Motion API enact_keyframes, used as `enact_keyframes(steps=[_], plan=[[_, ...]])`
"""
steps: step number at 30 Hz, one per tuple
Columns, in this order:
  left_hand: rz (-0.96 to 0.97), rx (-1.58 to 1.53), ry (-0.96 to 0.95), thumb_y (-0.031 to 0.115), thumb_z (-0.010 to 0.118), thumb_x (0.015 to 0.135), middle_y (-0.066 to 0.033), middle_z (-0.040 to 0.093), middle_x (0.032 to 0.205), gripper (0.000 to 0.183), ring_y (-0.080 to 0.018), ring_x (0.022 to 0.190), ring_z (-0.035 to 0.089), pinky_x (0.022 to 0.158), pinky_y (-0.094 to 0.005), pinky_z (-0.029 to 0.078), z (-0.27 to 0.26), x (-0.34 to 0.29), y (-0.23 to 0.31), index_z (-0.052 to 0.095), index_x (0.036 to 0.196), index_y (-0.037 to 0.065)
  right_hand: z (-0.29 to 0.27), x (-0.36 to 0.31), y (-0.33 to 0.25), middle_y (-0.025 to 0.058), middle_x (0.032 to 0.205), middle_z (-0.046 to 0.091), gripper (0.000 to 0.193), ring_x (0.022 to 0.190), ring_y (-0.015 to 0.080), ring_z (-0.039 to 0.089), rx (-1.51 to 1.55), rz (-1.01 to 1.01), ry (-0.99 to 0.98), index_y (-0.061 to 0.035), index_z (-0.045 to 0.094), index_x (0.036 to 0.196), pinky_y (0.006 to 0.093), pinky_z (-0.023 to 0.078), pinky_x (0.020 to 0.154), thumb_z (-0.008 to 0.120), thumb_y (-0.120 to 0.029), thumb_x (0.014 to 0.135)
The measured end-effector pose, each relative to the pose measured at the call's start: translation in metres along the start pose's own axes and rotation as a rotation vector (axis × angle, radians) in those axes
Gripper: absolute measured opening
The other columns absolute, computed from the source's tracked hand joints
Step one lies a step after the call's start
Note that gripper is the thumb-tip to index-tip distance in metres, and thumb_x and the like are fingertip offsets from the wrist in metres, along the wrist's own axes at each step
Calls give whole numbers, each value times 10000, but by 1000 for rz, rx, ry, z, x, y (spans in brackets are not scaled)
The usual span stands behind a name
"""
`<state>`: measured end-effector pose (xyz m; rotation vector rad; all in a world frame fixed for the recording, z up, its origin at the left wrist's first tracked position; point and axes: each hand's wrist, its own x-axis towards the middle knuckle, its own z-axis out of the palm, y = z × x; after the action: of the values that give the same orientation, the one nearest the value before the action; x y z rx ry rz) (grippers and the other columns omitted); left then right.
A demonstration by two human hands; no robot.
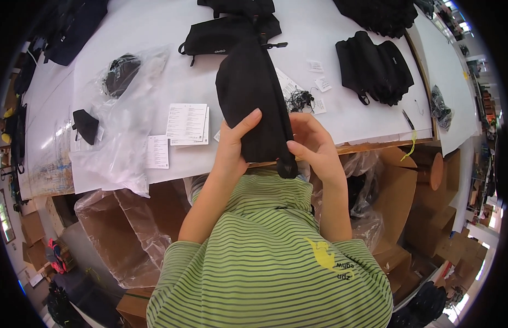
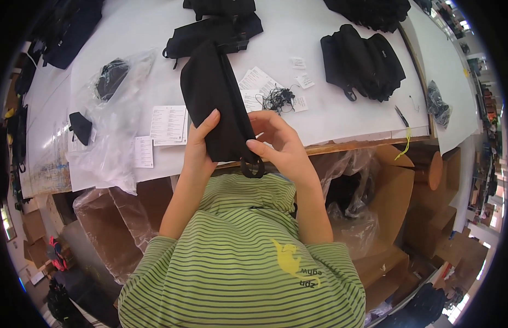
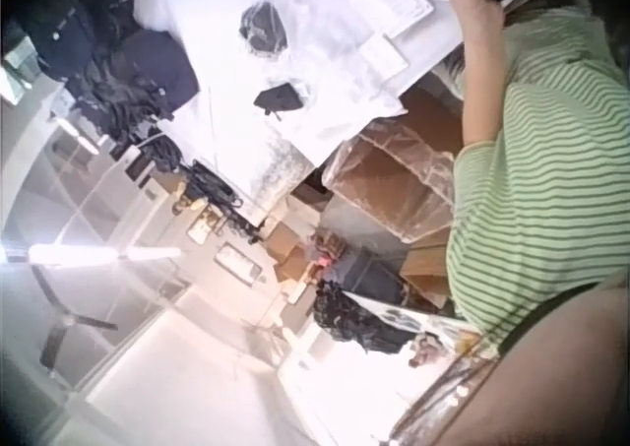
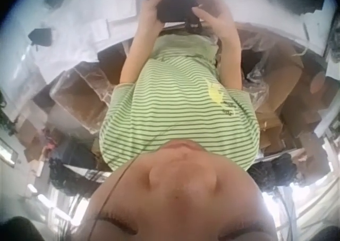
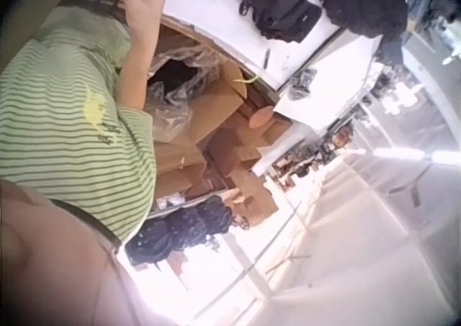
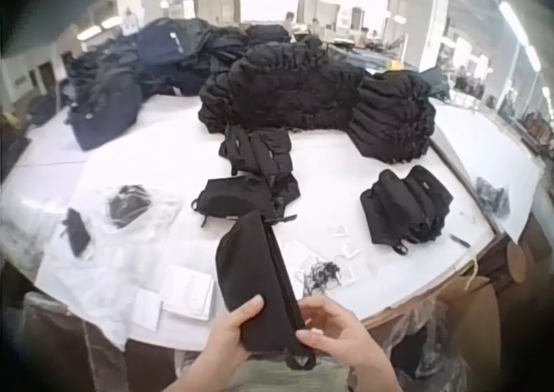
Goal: Insert instruction booklets and small plastic components into black fabric pouches.
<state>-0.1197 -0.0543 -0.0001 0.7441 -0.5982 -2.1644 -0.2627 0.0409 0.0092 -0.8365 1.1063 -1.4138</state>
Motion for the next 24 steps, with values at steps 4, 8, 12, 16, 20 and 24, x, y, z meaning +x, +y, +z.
enact_keyframes(steps=[4, 8, 12, 16, 20, 24], plan=[[-68, 20, -33, 155, 637, 856, -137, 578, 1122, 489, -232, 984, 620, 840, -347, 541, -2, -3, -6, 427, 1269, 0, 4, -2, 8, 62, 1050, 561, 498, 946, 136, 544, -223, -133, 51, -67, 453, 1237, 275, 462, 795, 660, -5, 788], [-75, 48, -50, 162, 635, 861, -144, 596, 1094, 454, -224, 941, 637, 799, -334, 556, -1, -4, -12, 455, 1242, -8, 3, -6, 9, 44, 1001, 544, 518, 899, 123, 534, -300, -118, 66, -82, 424, 1247, 259, 467, 756, 656, -1, 792], [-98, -20, -32, 150, 688, 824, -115, 610, 1038, 442, -188, 879, 643, 723, -310, 566, -1, -2, -9, 497, 1191, -5, -1, -11, -3, 40, 996, 551, 497, 896, 119, 542, -21, 68, -8, -77, 430, 1237, 259, 469, 758, 653, -5, 799], [-69, 29, -29, 169, 634, 864, -132, 622, 1046, 415, -214, 907, 648, 782, -334, 561, -4, -2, -11, 489, 1206, -15, -4, -10, 1, 42, 978, 560, 489, 895, 119, 557, -73, 36, -23, -71, 427, 1231, 254, 490, 731, 658, -17, 803], [-64, 62, -11, 157, 635, 860, -130, 619, 1052, 409, -217, 906, 648, 781, -334, 560, -7, -2, -13, 493, 1201, -17, 5, -11, -4, 59, 970, 553, 568, 867, 120, 562, -105, 83, -6, -68, 374, 1263, 218, 495, 677, 667, 13, 782], [-44, 27, 6, 134, 692, 817, -108, 622, 1028, 434, -186, 874, 645, 745, -308, 558, -6, -3, -15, 510, 1177, -25, 3, -11, 3, 79, 998, 533, 623, 855, 125, 566, -179, 79, -6, -74, 333, 1284, 202, 481, 651, 671, 28, 771]])
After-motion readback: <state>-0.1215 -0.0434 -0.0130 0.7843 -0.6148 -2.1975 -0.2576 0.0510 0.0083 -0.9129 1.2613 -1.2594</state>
